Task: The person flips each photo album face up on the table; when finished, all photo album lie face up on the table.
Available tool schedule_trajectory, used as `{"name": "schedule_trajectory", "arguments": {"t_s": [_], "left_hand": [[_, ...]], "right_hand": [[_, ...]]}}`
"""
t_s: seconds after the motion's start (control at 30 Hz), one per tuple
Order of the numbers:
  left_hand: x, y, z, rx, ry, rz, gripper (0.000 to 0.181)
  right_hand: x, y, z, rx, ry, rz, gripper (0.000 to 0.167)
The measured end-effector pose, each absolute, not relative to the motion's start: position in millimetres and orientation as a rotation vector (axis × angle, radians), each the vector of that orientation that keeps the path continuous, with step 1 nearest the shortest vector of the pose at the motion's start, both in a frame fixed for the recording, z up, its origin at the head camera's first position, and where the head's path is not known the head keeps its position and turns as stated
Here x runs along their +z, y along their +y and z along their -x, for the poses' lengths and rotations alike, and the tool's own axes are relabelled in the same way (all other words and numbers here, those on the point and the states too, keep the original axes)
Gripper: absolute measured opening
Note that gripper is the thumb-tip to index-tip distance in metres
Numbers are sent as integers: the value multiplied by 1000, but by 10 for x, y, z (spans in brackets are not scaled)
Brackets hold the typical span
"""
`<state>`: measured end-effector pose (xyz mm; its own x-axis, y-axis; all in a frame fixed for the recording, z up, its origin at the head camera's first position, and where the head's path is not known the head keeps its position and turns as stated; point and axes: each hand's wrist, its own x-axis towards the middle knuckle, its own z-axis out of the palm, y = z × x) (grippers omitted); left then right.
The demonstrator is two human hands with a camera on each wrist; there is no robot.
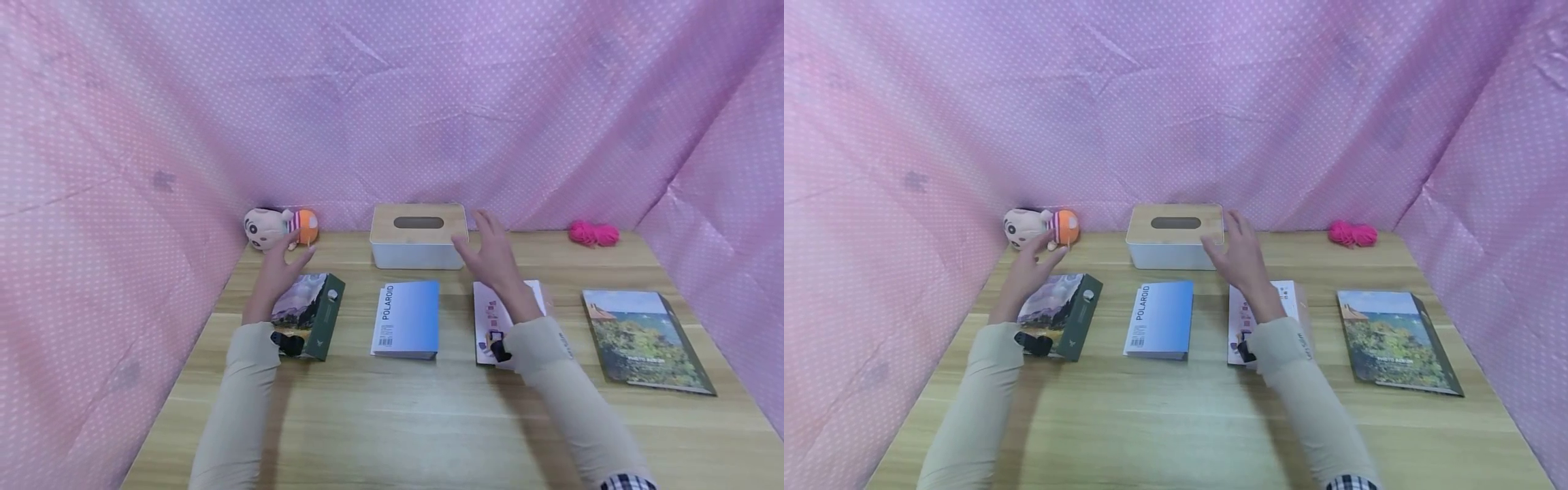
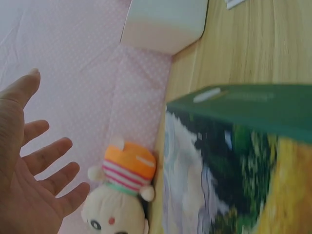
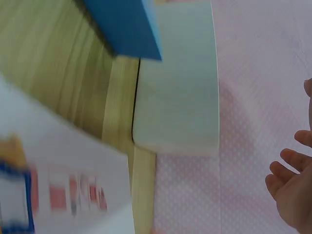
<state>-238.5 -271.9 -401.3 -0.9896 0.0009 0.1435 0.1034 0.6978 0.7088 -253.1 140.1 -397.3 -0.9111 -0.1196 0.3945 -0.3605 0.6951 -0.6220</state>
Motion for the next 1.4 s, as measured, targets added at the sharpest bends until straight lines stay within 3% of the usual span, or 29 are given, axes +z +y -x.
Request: {"name": "schedule_trajectory", "arguments": {"t_s": [0.37,0.67,0.83,1.07,1.4], "left_hand": [[-4092,-3115,2150,-1291,-2773,-48,67],[-4242,-3417,1994,-1278,-2859,-204,84],[-4360,-3545,1918,-1306,-2876,-217,84],[-4496,-3644,1776,-1298,-2915,-188,77],[-4702,-3697,1673,-1382,-2951,-171,84]], "right_hand": [[-4160,712,2514,1151,-2609,-502,68],[-4277,145,2356,1163,-2618,-628,64],[-4375,-198,2217,1190,-2680,-686,66],[-4551,-647,1974,1373,-2738,-665,66],[-4838,-1034,1697,1472,-2843,-598,69]]}}
